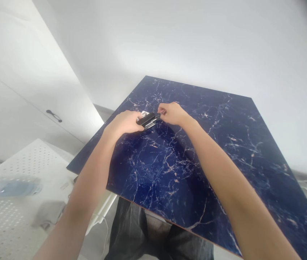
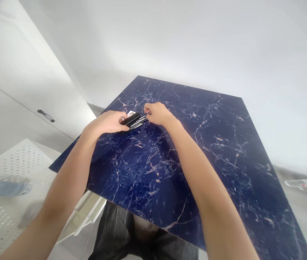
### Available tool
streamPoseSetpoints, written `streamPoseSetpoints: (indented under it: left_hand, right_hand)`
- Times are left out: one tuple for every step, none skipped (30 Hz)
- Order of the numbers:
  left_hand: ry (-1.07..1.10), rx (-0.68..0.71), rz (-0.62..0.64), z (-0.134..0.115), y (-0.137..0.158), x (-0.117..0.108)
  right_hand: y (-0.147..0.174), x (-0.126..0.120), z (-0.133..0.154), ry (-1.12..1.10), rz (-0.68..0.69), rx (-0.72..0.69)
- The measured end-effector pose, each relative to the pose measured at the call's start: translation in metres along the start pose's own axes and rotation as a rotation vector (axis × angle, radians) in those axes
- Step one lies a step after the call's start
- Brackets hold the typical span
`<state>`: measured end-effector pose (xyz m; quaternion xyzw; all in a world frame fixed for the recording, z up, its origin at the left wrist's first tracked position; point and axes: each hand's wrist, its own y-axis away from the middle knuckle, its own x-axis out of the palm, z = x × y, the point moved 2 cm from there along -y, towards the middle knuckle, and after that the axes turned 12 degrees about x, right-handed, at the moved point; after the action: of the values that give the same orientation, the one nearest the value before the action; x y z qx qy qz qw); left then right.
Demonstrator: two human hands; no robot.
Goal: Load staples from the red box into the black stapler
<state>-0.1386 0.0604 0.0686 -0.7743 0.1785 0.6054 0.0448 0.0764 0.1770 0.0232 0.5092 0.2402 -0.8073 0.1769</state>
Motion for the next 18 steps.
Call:
streamPoseSetpoints:
  left_hand:
    - [0.036,0.005,0.029,0.003,0.002,-0.002]
    - [0.078,0.004,0.052,0.008,0.004,-0.005]
    - [0.119,-0.002,0.062,0.013,0.006,-0.008]
    - [0.148,-0.015,0.051,0.02,0.008,-0.01]
    - [0.16,-0.032,0.024,0.026,0.01,-0.013]
    - [0.153,-0.048,-0.006,0.032,0.01,-0.014]
    - [0.133,-0.057,-0.022,0.037,0.01,-0.014]
    - [0.109,-0.058,-0.013,0.04,0.009,-0.013]
    - [0.088,-0.051,0.018,0.042,0.008,-0.011]
    - [0.071,-0.043,0.056,0.042,0.007,-0.009]
    - [0.062,-0.035,0.089,0.042,0.005,-0.007]
    - [0.06,-0.03,0.105,0.042,0.004,-0.005]
    - [0.066,-0.03,0.108,0.042,0.002,-0.004]
    - [0.076,-0.036,0.1,0.043,0.001,-0.003]
    - [0.086,-0.047,0.089,0.045,0.0,-0.003]
    - [0.1,-0.057,0.079,0.047,0.0,-0.003]
    - [0.119,-0.066,0.068,0.049,0.0,-0.003]
    - [0.14,-0.078,0.049,0.051,0.001,-0.004]
  right_hand:
    - [0.001,-0.002,-0.004,-0.1,-0.021,0.032]
    - [0.003,-0.003,-0.008,-0.197,-0.043,0.071]
    - [0.006,-0.004,-0.012,-0.281,-0.072,0.12]
    - [0.009,-0.004,-0.015,-0.344,-0.104,0.178]
    - [0.012,-0.004,-0.018,-0.387,-0.127,0.246]
    - [0.015,-0.003,-0.021,-0.411,-0.131,0.316]
    - [0.018,-0.001,-0.022,-0.425,-0.111,0.377]
    - [0.02,0.002,-0.023,-0.432,-0.071,0.423]
    - [0.022,0.005,-0.023,-0.437,-0.019,0.452]
    - [0.023,0.009,-0.022,-0.439,0.035,0.465]
    - [0.024,0.012,-0.021,-0.437,0.075,0.468]
    - [0.025,0.015,-0.02,-0.433,0.098,0.471]
    - [0.025,0.018,-0.019,-0.43,0.108,0.479]
    - [0.025,0.02,-0.017,-0.428,0.108,0.49]
    - [0.025,0.021,-0.016,-0.426,0.103,0.503]
    - [0.025,0.023,-0.015,-0.426,0.094,0.515]
    - [0.025,0.023,-0.013,-0.425,0.087,0.525]
    - [0.025,0.024,-0.012,-0.425,0.081,0.531]
